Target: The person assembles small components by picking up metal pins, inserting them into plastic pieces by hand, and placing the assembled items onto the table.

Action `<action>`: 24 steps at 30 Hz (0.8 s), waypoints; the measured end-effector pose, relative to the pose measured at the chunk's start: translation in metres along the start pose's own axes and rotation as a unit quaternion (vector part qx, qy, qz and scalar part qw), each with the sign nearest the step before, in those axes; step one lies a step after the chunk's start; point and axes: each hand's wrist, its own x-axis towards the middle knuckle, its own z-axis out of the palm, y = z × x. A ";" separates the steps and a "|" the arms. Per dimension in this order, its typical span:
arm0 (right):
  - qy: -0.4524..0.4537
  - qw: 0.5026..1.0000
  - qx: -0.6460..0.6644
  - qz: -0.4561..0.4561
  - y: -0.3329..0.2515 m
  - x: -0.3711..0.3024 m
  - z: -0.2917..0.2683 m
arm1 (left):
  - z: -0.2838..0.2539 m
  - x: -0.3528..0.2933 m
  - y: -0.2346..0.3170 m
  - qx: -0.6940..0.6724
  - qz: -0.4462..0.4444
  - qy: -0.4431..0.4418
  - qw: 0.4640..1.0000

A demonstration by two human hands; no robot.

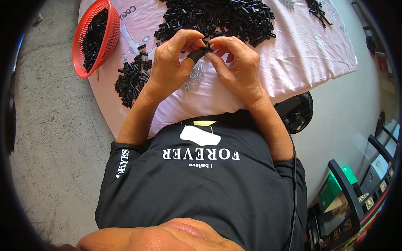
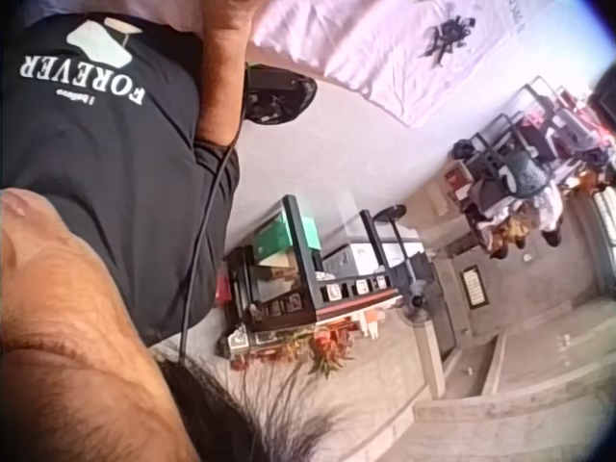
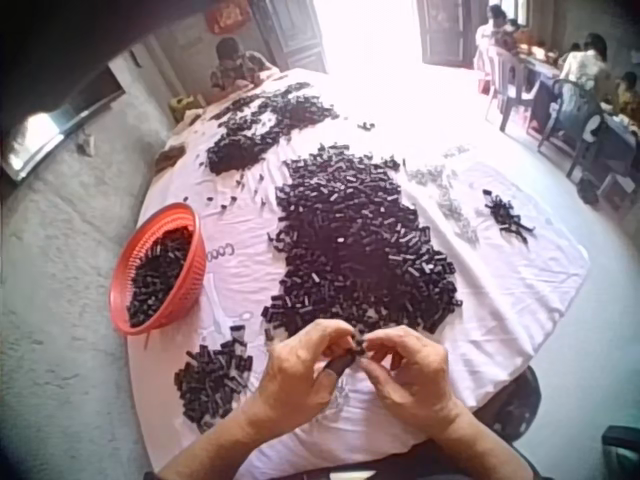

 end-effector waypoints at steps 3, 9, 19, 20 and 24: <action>-0.025 0.999 0.044 -0.006 0.005 0.000 -0.001 | 0.002 -0.001 -0.002 0.009 0.004 -0.009 1.000; 0.017 0.968 0.226 0.108 0.003 -0.002 0.000 | -0.001 0.000 0.002 0.004 -0.012 -0.009 1.000; 0.055 0.963 0.226 0.133 0.003 0.003 -0.013 | 0.000 0.006 -0.014 0.121 0.044 -0.015 0.992; 0.055 0.963 0.226 0.133 0.003 0.003 -0.013 | 0.003 0.007 -0.013 0.132 0.048 -0.023 0.990; 0.044 0.965 0.222 0.133 0.002 0.002 -0.011 | 0.011 0.011 -0.014 0.164 0.056 -0.033 0.984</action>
